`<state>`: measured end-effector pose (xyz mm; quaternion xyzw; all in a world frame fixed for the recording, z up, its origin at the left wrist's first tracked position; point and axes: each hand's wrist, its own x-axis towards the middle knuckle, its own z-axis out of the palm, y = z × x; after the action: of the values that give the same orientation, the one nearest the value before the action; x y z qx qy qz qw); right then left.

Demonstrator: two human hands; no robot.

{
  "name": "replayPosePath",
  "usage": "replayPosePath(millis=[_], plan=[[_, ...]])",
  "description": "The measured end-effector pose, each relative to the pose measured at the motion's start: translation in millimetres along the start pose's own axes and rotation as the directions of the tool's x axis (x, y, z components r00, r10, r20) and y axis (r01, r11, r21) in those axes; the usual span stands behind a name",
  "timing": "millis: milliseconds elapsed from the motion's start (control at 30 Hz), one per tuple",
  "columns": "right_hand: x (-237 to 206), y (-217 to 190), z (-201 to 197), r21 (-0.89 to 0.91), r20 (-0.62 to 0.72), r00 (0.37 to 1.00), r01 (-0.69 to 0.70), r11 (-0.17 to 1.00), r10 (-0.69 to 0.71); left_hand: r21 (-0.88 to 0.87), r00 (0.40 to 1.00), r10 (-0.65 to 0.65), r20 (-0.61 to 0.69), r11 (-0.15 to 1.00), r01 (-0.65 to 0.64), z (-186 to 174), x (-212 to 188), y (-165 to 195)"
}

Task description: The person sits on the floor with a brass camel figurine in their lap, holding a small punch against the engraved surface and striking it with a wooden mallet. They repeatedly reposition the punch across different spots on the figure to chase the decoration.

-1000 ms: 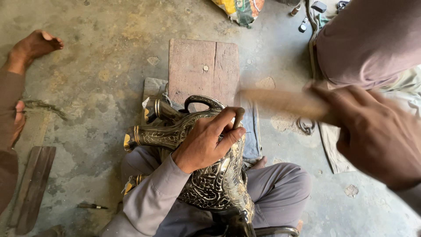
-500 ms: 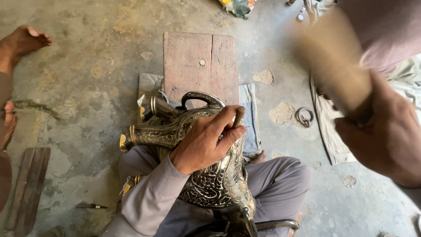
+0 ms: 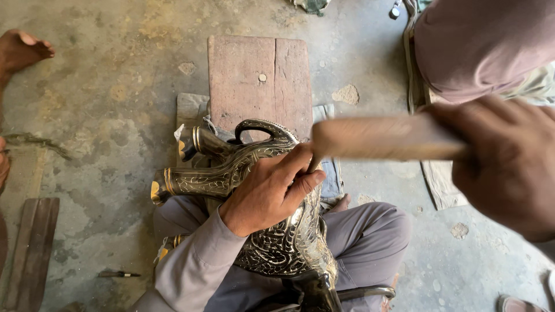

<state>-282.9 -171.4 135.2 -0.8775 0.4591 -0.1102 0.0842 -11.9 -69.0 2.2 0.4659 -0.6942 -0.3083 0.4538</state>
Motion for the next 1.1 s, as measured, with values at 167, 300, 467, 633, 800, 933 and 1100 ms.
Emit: replayPosePath(millis=[167, 300, 467, 633, 800, 933, 1100], plan=[[0, -1, 5, -0.085, 0.016, 1.000, -0.003, 0.996, 0.004, -0.073, 0.998, 0.051, -0.039, 0.996, -0.054, -1, 0, 1], [-2, -13, -2, -0.200, -0.050, 0.986, 0.144, 0.969, -0.157, -0.095, 0.994, 0.096, -0.056, 0.990, -0.101, -2, -3, 2], [-1, -20, -5, -0.014, -0.053, 0.996, -0.067, 0.998, 0.066, -0.064, 0.998, 0.052, 0.027, 0.997, -0.050, -1, -2, -1], [-7, -17, 2, 0.164, 0.009, 1.000, -0.013, 0.986, 0.012, -0.104, 0.998, 0.068, 0.008, 0.992, -0.066, -2, -3, 0], [-18, -14, 1, -0.358, 0.070, 0.998, 0.035, 0.933, -0.011, -0.104, 0.994, 0.106, -0.019, 0.989, -0.107, -4, -3, 2], [-22, -14, 3, 0.078, -0.131, 0.988, -0.067, 0.995, 0.077, -0.115, 0.993, 0.118, -0.003, 0.986, -0.118, -1, -4, 1], [-25, -16, -5, -0.357, 0.065, 0.992, 0.125, 0.926, -0.109, -0.143, 0.989, 0.147, -0.013, 0.979, -0.147, -3, -5, -2]])
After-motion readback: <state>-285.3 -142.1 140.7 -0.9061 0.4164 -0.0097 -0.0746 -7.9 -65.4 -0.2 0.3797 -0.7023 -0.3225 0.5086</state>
